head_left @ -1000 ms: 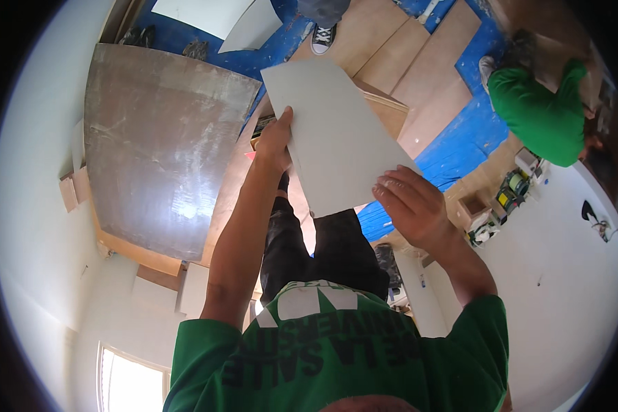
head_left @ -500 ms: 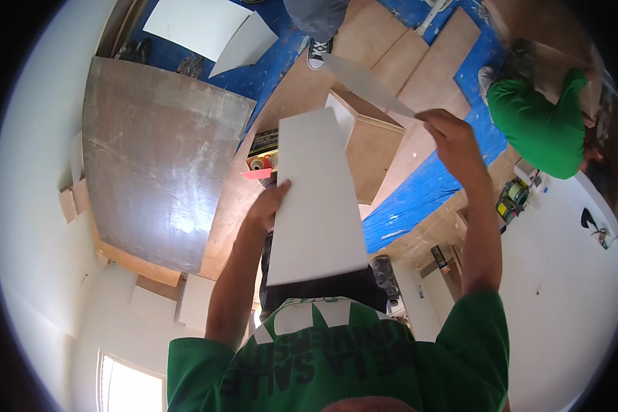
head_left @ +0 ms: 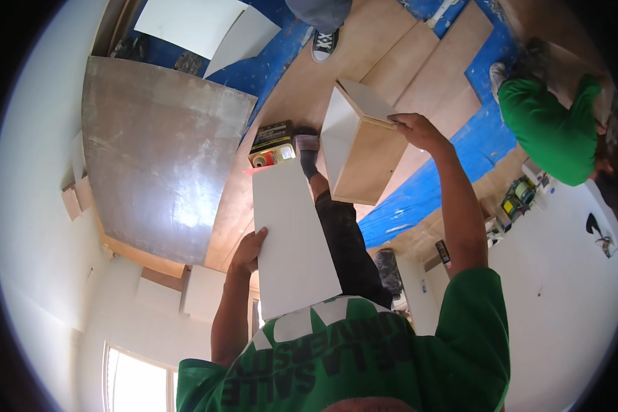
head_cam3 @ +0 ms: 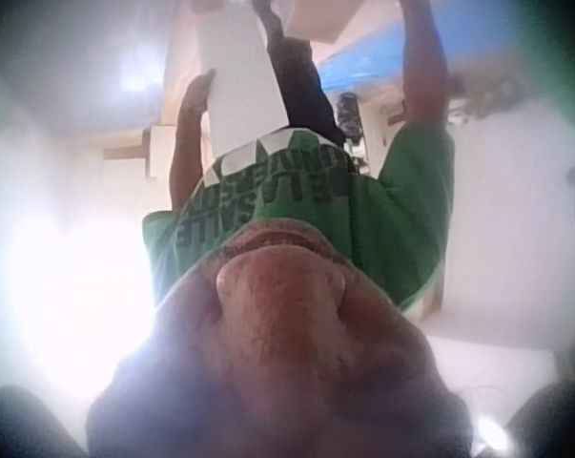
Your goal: The person handles white cabinet doors and wooden frames, aligning them and moving them around the room. They also pick up and place down various wooden panels and components while other workers assemble nearby.
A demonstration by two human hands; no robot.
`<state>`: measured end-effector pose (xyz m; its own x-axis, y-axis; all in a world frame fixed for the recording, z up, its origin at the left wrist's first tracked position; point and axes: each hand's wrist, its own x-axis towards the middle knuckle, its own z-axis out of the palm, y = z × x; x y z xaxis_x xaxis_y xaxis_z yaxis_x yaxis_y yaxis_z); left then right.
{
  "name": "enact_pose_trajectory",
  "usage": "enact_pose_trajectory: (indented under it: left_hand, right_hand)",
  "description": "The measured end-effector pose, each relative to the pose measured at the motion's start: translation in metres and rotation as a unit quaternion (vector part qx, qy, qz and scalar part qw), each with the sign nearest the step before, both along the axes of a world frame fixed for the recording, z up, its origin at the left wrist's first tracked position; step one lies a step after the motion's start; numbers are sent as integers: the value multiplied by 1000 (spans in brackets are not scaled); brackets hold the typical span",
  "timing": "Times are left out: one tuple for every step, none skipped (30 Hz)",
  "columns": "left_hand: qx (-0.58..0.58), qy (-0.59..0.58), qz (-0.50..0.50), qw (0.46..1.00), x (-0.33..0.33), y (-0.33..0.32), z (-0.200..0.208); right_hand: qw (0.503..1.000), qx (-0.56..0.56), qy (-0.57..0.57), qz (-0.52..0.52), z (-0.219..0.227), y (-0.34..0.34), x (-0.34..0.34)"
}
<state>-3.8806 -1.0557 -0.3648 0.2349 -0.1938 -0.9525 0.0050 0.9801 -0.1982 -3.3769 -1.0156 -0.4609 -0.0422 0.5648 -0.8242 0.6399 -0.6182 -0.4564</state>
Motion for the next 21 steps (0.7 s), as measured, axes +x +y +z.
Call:
enact_pose_trajectory:
  left_hand:
    - [-3,-7,6,1000,1,3,-2]
    - [2,-8,11,1000,4,4,-2]
    - [7,-9,16,1000,10,4,-2]
    - [13,-12,19,1000,15,3,-3]
    - [13,-16,21,1000,18,1,-5]
    - [13,-20,22,999,21,-3,-7]
    - [14,-22,25,999,27,-4,-8]
    - [10,-24,26,999,33,-5,-8]
    - [6,-26,28,999,38,-6,-7]
    - [4,-26,30,999,43,-6,-5]
    - [9,-27,19,999,46,-8,-6]
    - [14,-28,9,999,48,-11,-6]
    - [19,-26,-2,999,50,-10,-3]
    - [19,-18,-8,1000,52,-9,-1]
    - [19,-9,-13,1000,54,-7,1]
    - [19,-3,-21,1000,56,-4,3]
    - [19,-7,-8,1000,55,-4,1]
    - [19,-11,5,1000,53,-7,-4]
    - [20,-15,18,1000,54,-5,-6]
    - [32,-19,21,999,55,-3,-7]
    - [44,-24,24,998,58,-2,-10]
  right_hand:
    - [1000,9,2,3,0,-1,-1]
    - [1000,18,3,6,-1,-3,-2]
    - [1000,26,4,8,-2,-5,-3]
    - [999,31,24,0,-8,-9,0]
    - [998,35,43,-8,-15,-12,4]
    - [997,39,61,-17,-21,-16,8]
    - [998,24,62,-11,-19,-12,8]
    - [998,9,62,-6,-17,-7,8]
    - [998,-5,62,-1,-15,-3,8]
    - [999,2,50,13,-13,1,6]
    - [999,9,38,26,-8,3,4]
    - [999,17,27,40,-5,4,1]
    - [999,27,25,37,-4,2,-1]
    - [998,37,23,35,-3,0,-1]
    - [998,47,21,32,-3,-1,0]
    - [999,37,30,20,-7,-5,2]
    - [999,27,38,7,-12,-7,3]
    - [999,17,46,-5,-17,-9,5]
    - [998,3,55,-4,-17,-6,7]
    - [998,-12,64,-3,-17,-2,9]
    - [997,-26,73,-2,-16,0,9]
